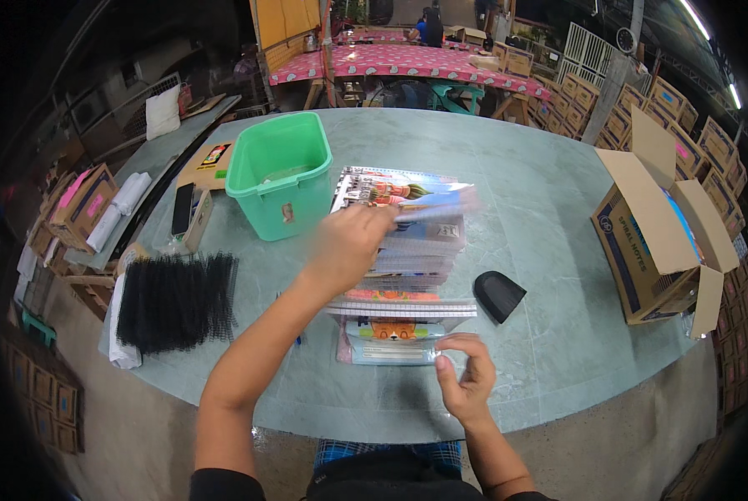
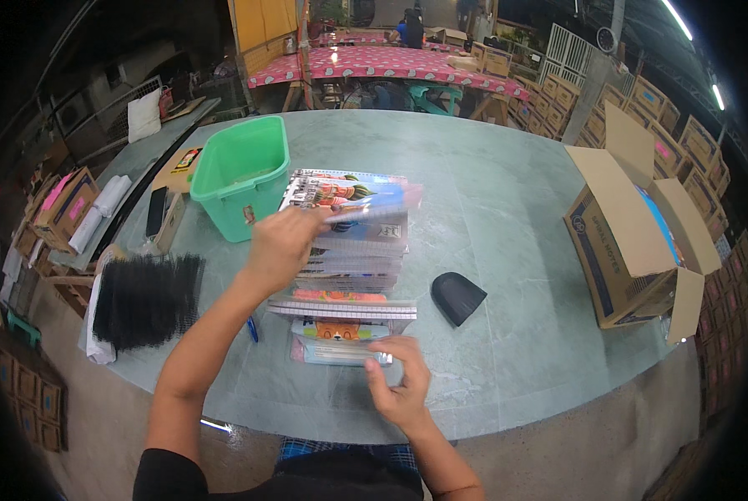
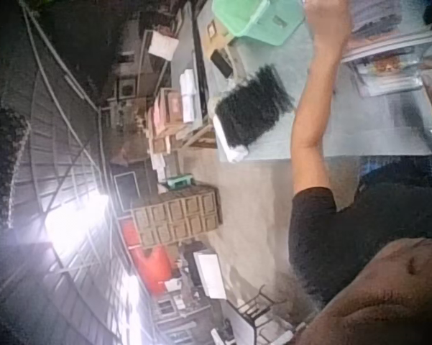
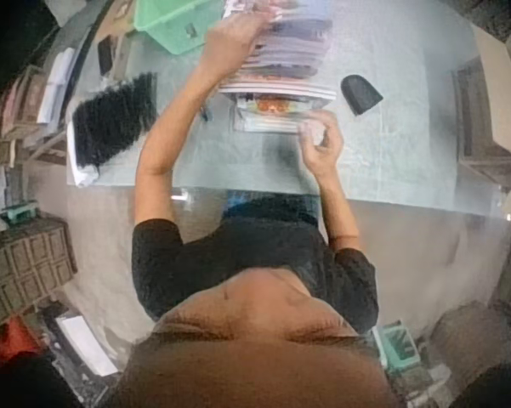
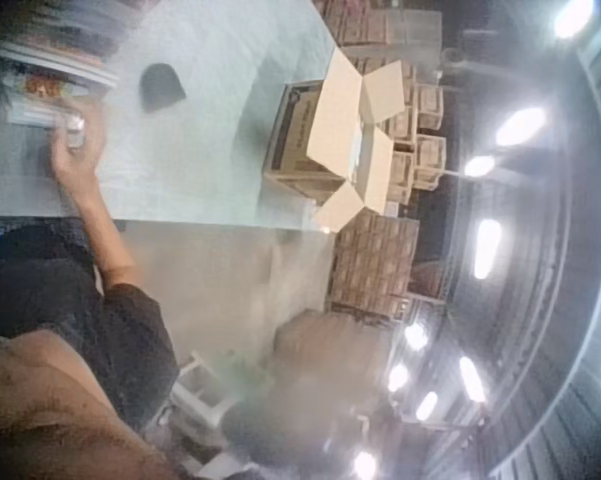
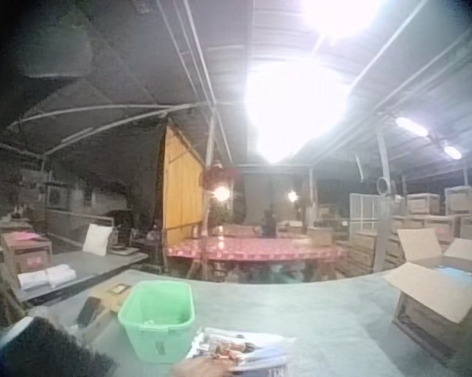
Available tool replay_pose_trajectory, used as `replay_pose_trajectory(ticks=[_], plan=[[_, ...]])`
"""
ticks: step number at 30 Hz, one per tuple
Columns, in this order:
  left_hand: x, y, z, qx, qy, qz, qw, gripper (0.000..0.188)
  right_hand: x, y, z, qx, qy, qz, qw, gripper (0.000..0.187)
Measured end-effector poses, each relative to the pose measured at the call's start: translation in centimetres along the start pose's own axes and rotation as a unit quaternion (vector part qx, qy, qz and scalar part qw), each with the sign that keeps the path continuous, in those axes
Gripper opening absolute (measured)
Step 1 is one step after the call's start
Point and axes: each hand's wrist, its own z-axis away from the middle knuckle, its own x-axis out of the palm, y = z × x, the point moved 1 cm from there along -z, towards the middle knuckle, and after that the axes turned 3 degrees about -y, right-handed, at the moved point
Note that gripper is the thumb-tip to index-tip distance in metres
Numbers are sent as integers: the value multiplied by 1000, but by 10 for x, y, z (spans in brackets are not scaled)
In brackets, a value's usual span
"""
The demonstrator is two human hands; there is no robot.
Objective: The person removes spiral notebooks from a cardboard box, stacks them on a table, and uses a pair of snips to trim the ends of the spiral bindings.
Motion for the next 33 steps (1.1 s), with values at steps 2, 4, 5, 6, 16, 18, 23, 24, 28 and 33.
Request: replay_pose_trajectory(ticks=[2,4,5,6,16,18,23,24,28,33], plan=[[-15,17,-2,-8,106,66,992,25,9,-4,-6,146,-21,-147,978,33],[-30,41,-4,-106,156,206,960,23,19,-11,-21,228,0,-350,909,42],[-38,62,2,-200,151,308,918,23,23,-16,-32,233,32,-476,847,48],[-41,79,16,-292,146,399,857,23,28,-19,-39,234,58,-594,767,53],[-32,35,93,-295,19,576,762,24,-22,31,-25,174,119,-226,951,35],[-19,26,103,-315,9,376,871,25,-14,36,-41,138,109,-130,976,26],[25,12,145,-266,56,157,950,39,-14,68,-37,72,111,196,972,47],[36,10,159,-288,68,168,941,41,-9,68,-26,94,134,135,977,56],[38,16,158,-372,213,494,757,38,-7,70,-19,138,180,-53,972,84],[60,35,122,-481,182,560,649,38,9,79,-47,201,178,-124,955,44]])
